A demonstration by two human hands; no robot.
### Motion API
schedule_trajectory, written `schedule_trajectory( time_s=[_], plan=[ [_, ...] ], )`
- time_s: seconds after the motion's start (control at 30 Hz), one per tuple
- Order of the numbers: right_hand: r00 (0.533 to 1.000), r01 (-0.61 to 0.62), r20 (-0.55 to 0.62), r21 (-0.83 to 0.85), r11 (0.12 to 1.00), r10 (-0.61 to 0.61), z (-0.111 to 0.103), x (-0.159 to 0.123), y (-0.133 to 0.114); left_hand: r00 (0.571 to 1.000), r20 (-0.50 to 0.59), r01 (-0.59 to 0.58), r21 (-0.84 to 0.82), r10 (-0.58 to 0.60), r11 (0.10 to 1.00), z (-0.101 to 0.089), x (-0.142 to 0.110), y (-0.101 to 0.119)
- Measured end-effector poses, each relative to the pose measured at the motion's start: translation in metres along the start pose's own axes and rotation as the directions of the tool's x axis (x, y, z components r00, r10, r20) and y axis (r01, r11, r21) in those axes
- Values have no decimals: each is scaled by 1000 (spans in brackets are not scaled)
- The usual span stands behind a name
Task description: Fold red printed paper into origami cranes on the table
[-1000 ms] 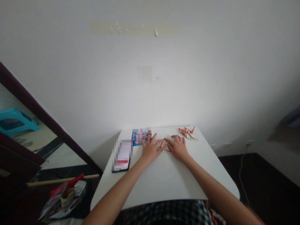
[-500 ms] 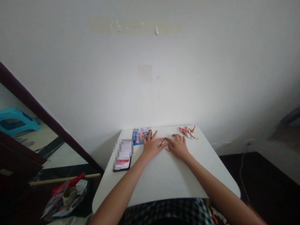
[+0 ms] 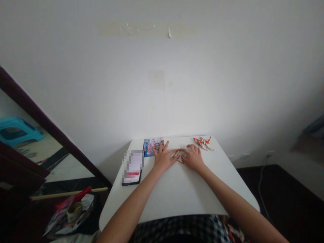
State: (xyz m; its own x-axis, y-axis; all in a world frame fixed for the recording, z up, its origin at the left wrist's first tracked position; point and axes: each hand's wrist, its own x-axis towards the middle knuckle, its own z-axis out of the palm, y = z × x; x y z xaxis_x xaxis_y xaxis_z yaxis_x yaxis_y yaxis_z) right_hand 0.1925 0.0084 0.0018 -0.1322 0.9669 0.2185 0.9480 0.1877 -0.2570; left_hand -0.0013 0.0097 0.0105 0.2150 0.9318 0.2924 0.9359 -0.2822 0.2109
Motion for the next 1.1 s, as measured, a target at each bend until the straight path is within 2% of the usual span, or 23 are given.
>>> schedule_trajectory(
  time_s=[0.27,0.5,0.7,0.9,1.1],
  plan=[
    [999,35,-13,87,996,-34,-7,-14,25,1000,-1,3,-28,-3,1000,4,-1,-3],
    [999,46,1,81,996,-47,-6,-24,42,999,20,27,-40,-26,999,5,-2,-3],
    [999,36,-28,82,996,-34,-3,-22,40,1000,19,13,-33,-13,999,6,-2,-5],
    [998,33,-59,24,999,-32,-2,-23,29,997,37,-70,-15,71,997,5,-3,-8],
    [995,37,-87,-7,999,-38,-3,-15,16,997,26,-71,-3,72,997,5,-3,-9]
  ],
)
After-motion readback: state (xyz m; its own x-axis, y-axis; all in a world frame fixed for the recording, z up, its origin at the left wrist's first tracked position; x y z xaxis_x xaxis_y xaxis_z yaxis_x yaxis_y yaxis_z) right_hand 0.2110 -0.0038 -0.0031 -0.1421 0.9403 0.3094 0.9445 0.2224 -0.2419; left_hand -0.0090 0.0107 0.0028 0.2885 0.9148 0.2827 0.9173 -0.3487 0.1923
